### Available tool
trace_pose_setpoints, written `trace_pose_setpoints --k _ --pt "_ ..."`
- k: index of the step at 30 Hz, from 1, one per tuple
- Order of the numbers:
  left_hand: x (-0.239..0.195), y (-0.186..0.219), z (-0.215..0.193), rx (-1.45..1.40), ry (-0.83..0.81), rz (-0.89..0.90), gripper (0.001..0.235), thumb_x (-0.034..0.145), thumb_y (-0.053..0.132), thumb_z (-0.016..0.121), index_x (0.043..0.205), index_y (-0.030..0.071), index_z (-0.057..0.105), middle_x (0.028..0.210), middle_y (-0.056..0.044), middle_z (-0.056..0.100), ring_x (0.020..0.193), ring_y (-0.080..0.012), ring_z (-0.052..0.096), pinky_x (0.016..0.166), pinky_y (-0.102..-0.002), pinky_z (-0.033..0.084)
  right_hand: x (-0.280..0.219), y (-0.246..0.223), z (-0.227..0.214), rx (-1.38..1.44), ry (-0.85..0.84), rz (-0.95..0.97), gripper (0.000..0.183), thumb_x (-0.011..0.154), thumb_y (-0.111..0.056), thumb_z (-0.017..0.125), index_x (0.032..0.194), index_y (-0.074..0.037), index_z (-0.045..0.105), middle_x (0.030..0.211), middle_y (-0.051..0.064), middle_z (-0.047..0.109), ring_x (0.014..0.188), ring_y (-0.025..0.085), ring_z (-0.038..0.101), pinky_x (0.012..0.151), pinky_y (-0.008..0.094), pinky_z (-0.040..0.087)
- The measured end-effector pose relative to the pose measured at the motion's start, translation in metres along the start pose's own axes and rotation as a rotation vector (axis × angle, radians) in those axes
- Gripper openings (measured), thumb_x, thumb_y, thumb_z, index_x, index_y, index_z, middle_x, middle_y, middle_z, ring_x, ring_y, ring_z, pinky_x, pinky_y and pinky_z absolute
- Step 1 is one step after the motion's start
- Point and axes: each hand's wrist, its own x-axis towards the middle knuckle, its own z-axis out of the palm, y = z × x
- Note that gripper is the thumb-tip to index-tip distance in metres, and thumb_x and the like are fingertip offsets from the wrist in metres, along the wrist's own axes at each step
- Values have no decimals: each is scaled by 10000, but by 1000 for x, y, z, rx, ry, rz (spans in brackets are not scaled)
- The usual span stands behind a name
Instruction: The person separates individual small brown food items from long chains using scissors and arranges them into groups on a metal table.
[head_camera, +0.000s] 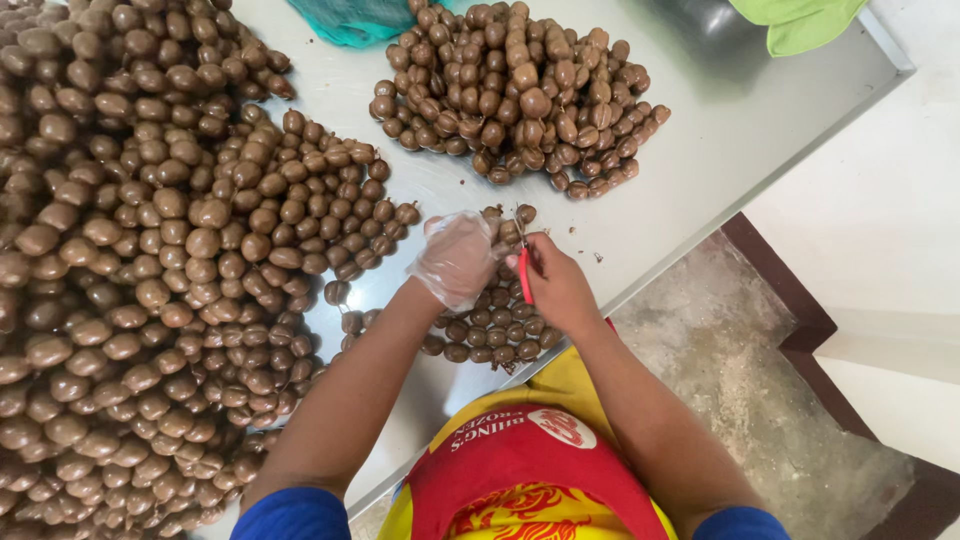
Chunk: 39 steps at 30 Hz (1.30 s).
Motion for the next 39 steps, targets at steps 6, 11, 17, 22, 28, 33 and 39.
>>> trace_pose_setpoints --k 6,11,17,22,28,33,39 --pt "2 10 -5 -84 -17 12 287 946 367 547 1018 141 709 917 -136 722 955 -330 674 890 -547 403 17 48 -15 405 -107 230 324 934 -338 705 1029 -29 701 664 26 624 497 131 513 448 282 411" --pt "23 -19 -5 -36 -58 -263 337 987 361 482 1150 125 659 926 -146 720 910 -330 693 880 -513 467 20 92 -37 514 84 276 318 955 -341 711 1061 -43 689 720 36 625 539 108 544 475 265 462" --pt "4 -73 -17 -160 -29 -116 321 1017 221 462 1174 130 727 1020 -168 747 928 -334 730 888 -448 570 -7 125 -54 481 167 189 295 991 -318 658 1138 -63 666 780 34 634 577 112 556 518 250 466" --pt "-45 -53 -33 -45 -177 111 443 972 84 463 1178 314 781 1296 -34 748 1091 -231 755 1045 -339 584 -43 170 -57 592 299 80 263 1016 -267 633 1185 -65 642 808 29 644 666 78 594 545 253 516" --pt "-79 -43 -1 356 -171 194 554 907 135 527 1448 251 551 1550 -104 402 1355 -315 462 1108 -492 355 -85 237 -61 596 449 97 256 1050 -250 657 1186 -34 648 809 46 619 631 102 542 553 256 480" --pt "-73 -50 18 534 -261 131 384 1060 183 469 1432 181 566 1593 -132 433 1421 -272 454 1189 -450 337 -122 303 -52 555 586 252 272 1046 -298 643 1130 -40 648 798 48 626 615 115 563 551 268 495" --pt "-52 -33 0 731 -443 68 368 998 182 507 1334 111 640 1703 -63 254 1520 -280 280 1191 -427 285 -175 339 -32 458 555 498 289 1025 -322 664 1009 -34 636 776 55 628 608 136 555 565 298 462"
